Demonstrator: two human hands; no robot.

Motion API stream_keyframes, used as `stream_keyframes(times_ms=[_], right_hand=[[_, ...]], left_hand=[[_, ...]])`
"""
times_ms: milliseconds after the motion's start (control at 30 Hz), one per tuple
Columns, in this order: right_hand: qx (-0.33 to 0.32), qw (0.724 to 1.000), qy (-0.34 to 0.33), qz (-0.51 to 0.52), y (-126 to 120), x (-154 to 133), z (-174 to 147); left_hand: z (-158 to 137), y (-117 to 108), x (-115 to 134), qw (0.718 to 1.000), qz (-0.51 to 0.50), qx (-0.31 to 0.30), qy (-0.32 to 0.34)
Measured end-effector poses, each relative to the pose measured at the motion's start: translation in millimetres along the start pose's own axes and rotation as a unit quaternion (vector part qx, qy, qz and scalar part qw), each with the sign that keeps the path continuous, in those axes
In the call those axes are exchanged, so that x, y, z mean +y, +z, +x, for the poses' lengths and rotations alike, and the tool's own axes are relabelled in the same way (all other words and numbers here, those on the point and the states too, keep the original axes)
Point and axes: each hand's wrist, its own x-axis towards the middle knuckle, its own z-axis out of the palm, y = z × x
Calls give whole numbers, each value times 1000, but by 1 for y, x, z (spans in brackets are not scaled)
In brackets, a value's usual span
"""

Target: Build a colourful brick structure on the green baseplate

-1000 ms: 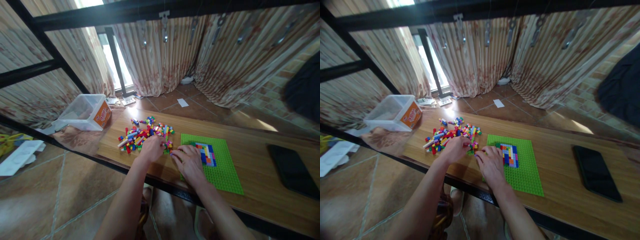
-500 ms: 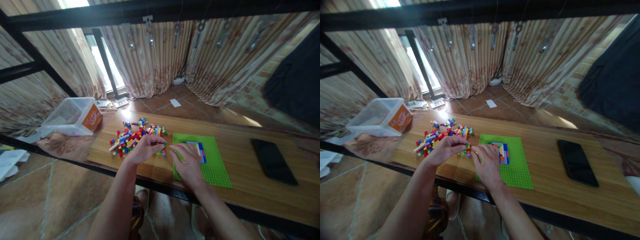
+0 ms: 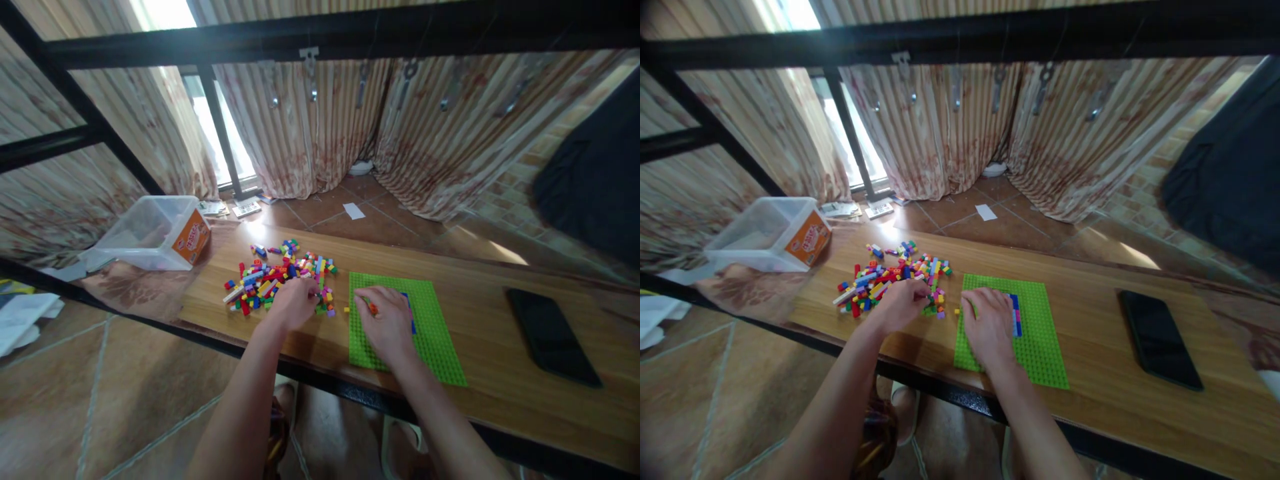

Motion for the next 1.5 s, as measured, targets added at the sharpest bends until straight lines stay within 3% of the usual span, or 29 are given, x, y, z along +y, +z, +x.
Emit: stream_keyframes(times_ms=[300, 433, 567, 700, 833, 900, 1033, 1167, 1500], right_hand=[[-115, 985, 60, -110, 52, -5, 74], [-113, 981, 47, -149, 66, -1, 76], [-105, 982, 14, -155, 57, 1, 66], [-104, 993, -8, -62, 30, -15, 49], [-97, 988, 55, 104, 9, -36, 26], [-84, 968, 102, 214, 7, -41, 16], [-73, 900, 185, 388, 9, -38, 6], [-62, 867, 233, 437, 8, -32, 6], [-8, 818, 256, 515, 0, -25, 1]], left_hand=[[-1, -1, -2, 1000, -2, 22, 5], [-3, -5, -4, 997, -56, 38, 20], [-3, -7, -4, 993, -103, 65, 12], [1, -3, -1, 972, -221, 74, 1], [1, 3, 3, 926, -376, 1, 26], [-2, 3, 6, 898, -436, -40, 32], [-7, -2, 9, 856, -509, -92, 13], [-6, 1, 13, 848, -516, -118, -11], [-2, 8, 22, 817, -569, -87, -36]])
